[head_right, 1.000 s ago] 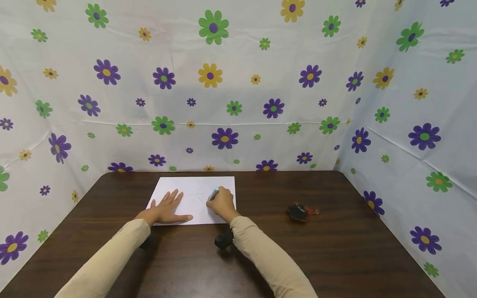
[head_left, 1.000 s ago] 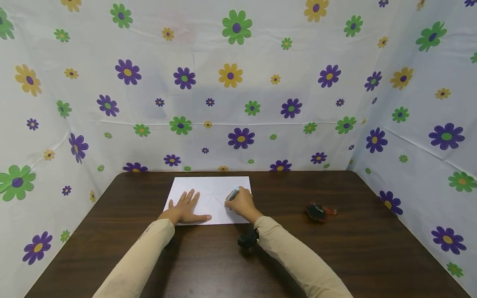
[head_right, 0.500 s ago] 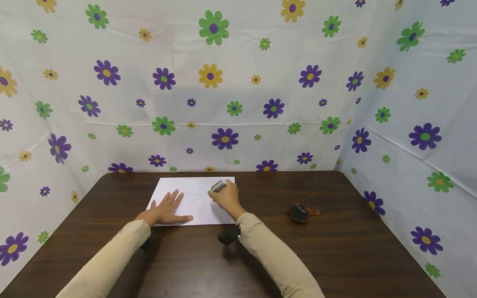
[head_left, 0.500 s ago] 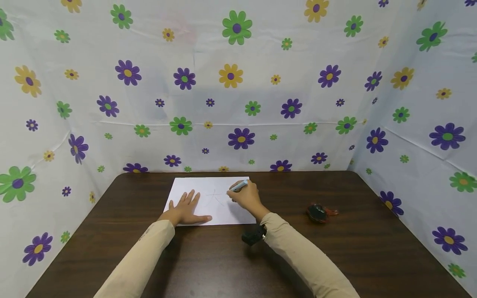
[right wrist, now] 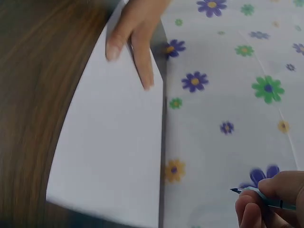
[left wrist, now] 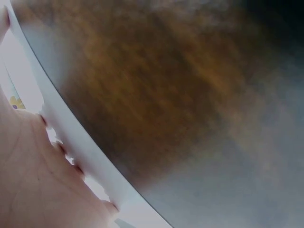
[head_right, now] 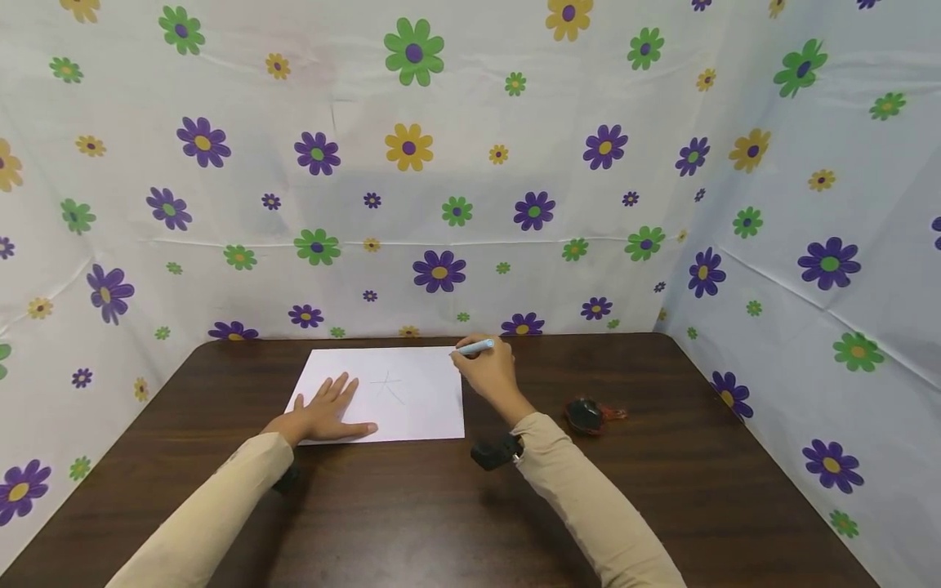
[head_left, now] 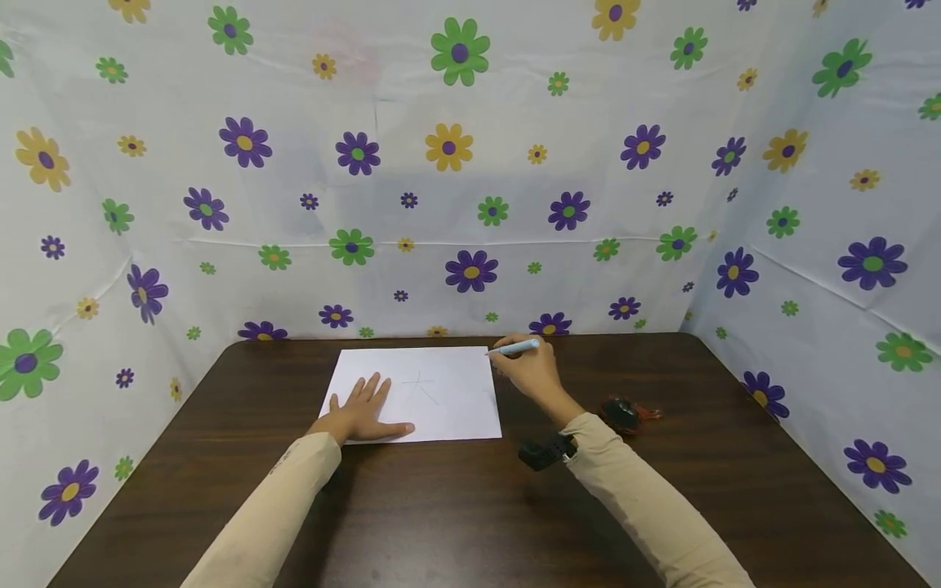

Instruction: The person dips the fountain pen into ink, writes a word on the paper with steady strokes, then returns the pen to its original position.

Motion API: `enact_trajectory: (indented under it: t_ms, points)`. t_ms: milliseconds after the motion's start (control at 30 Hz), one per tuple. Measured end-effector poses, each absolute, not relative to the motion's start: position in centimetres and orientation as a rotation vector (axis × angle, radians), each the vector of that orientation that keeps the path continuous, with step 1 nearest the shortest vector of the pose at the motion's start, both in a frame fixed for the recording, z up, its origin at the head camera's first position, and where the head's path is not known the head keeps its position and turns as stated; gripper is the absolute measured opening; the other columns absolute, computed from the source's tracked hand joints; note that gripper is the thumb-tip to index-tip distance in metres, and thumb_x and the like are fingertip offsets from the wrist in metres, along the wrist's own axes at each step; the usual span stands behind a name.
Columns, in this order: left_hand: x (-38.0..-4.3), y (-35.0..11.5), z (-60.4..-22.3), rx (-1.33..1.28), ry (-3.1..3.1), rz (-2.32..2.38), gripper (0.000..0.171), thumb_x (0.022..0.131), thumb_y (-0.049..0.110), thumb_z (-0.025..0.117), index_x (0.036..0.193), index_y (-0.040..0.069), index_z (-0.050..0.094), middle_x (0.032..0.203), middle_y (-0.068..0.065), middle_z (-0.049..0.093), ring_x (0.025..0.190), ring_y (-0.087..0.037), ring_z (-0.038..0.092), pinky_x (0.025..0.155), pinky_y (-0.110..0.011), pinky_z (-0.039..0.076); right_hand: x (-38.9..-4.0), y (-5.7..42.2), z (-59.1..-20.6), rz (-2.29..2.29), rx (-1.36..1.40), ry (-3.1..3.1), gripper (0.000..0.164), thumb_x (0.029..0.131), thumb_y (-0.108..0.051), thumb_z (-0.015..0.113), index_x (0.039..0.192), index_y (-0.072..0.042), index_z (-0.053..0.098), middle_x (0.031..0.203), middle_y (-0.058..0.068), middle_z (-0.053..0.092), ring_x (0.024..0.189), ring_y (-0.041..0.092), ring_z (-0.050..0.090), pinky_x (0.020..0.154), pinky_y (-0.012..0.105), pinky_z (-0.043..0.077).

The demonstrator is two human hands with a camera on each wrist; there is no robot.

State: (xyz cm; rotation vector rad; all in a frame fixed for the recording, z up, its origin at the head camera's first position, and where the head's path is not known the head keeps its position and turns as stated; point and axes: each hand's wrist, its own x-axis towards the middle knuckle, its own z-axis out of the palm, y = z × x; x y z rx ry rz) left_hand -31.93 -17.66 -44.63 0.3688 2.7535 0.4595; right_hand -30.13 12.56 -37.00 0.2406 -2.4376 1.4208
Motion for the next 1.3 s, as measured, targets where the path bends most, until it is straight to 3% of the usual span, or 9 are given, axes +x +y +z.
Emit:
enact_trajectory:
  t_ms: [400, 733, 867, 1067, 1167, 1300]
  points:
    - [-33.0, -18.0, -46.3, 0.362, 2.763, 0.437, 0.125, 0.066, 0.091, 0.045, 0.155, 0.014, 0.004, 0.161, -0.011, -0.009, 0.146, -0.037, -0.012, 0.104, -0.070, -0.014, -27.6, 20.9, -37.5, 1.353, 0.320, -2.437, 0.017, 0.089, -0.009, 0.067, 0.105, 0.000, 0.070, 0.082, 0.017, 0.072, 0.070, 0.032, 0.070, 0.058, 0.033, 0.057]
    - [-32.5, -18.0, -46.3, 0.359, 2.756, 0.461, 0.124, 0.067, 0.090, 0.046, 0.155, 0.013, 0.004, 0.161, -0.011, -0.008, 0.146, -0.036, -0.013, 0.104, -0.069, -0.015, -24.7, 27.3, -39.2, 1.001, 0.350, -2.402, 0.022, 0.088, -0.010, 0.069, 0.109, -0.005, 0.070, 0.080, 0.008, 0.074, 0.064, 0.018, 0.069, 0.051, 0.020, 0.048]
    - [-32.6, -18.1, -46.4, 0.365, 2.765, 0.461, 0.124, 0.067, 0.089, 0.047, 0.155, 0.013, 0.005, 0.161, -0.012, -0.007, 0.146, -0.037, -0.012, 0.104, -0.070, -0.014, -23.8, 29.6, -39.8, 1.009, 0.379, -2.385, 0.029, 0.088, -0.006, 0.068, 0.117, -0.003, 0.067, 0.087, 0.014, 0.074, 0.068, 0.008, 0.069, 0.051, 0.016, 0.048]
    - [-32.9, -18.2, -46.7, 0.367, 2.774, 0.448, 0.124, 0.067, 0.089, 0.047, 0.155, 0.013, 0.005, 0.161, -0.013, -0.007, 0.146, -0.038, -0.011, 0.104, -0.070, -0.014, -22.5, 32.4, -40.6, 1.300, 0.365, -2.380, 0.044, 0.092, -0.004, 0.062, 0.135, 0.002, 0.052, 0.110, 0.028, 0.066, 0.090, -0.002, 0.067, 0.068, 0.019, 0.056]
    - [-32.9, -18.2, -46.6, 0.370, 2.767, 0.448, 0.123, 0.068, 0.089, 0.047, 0.155, 0.013, 0.005, 0.161, -0.012, -0.007, 0.146, -0.037, -0.012, 0.104, -0.070, -0.015, -22.0, 33.5, -40.8, 1.415, 0.349, -2.362, 0.050, 0.094, -0.005, 0.060, 0.141, 0.001, 0.044, 0.118, 0.021, 0.065, 0.100, -0.003, 0.064, 0.075, 0.020, 0.055]
    - [-32.8, -18.1, -46.1, 0.376, 2.763, 0.434, 0.122, 0.069, 0.088, 0.046, 0.155, 0.013, 0.005, 0.161, -0.013, -0.008, 0.146, -0.038, -0.011, 0.104, -0.070, -0.014, -21.7, 34.7, -41.3, 1.708, 0.412, -2.255, 0.052, 0.097, -0.003, 0.053, 0.146, 0.001, 0.036, 0.123, 0.001, 0.065, 0.104, 0.003, 0.065, 0.080, 0.023, 0.054]
